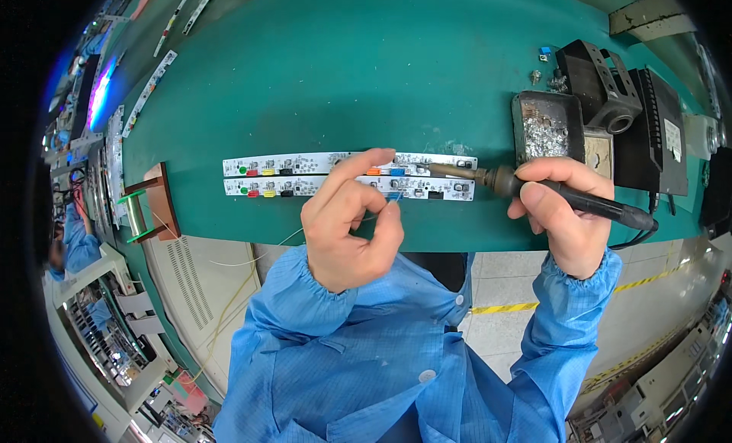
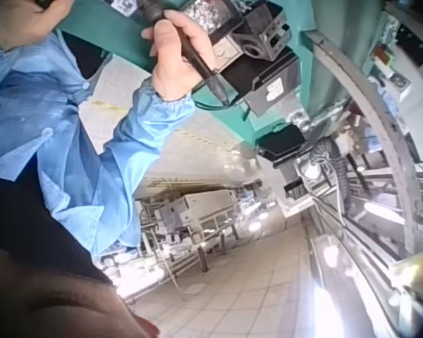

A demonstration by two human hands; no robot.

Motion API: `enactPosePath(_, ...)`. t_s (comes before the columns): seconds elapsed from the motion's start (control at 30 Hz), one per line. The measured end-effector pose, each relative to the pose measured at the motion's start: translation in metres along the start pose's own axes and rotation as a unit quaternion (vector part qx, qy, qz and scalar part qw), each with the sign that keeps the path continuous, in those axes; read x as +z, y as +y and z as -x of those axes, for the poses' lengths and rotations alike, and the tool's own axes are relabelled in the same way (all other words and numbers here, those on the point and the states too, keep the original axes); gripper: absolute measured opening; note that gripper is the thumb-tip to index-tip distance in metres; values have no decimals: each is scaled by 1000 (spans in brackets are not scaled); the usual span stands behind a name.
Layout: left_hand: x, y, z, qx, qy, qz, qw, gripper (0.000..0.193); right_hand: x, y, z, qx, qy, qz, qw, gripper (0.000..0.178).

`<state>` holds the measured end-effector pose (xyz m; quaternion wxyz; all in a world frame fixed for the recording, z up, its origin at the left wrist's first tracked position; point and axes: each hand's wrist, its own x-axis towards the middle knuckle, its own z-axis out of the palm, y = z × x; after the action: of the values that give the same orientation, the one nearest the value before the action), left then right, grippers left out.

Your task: Soldering electronic components onto long LED light strips at a manual assembly station.

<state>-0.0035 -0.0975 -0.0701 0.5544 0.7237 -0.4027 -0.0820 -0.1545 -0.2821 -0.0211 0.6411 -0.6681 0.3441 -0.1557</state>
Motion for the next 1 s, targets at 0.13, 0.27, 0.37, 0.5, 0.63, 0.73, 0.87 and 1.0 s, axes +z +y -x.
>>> enactPosePath(0.13,-2,-2,6,-13,-17,18,1000,17,3,3,4,-5,6,-30,1000,16)
enactPosePath(0.27,-2,-1,5,1,-11,1,1000,16,4,3,5,-9,-17,-5,1000,15)
enactPosePath(0.37,-3,0,6,6,-5,-7,1000,16,5,3,6,-7,-14,-2,1000,14)
enactPosePath(0.5,-2,-4,8,21,-20,-20,999,15,4,4,5,4,-14,-9,1000,15)
enactPosePath(0.63,-1,-4,9,14,-28,-32,999,15,8,3,5,13,-2,-10,1000,15)
enactPosePath(0.73,-1,-3,9,13,-34,-42,998,15,9,2,5,23,-8,-6,1000,15)
enactPosePath(0.87,-1,-4,10,9,-41,-41,998,14,10,2,4,20,-8,-12,1000,14)
enactPosePath(1.0,0,-5,10,17,-40,-46,998,14,9,4,4,18,-8,-6,1000,14)
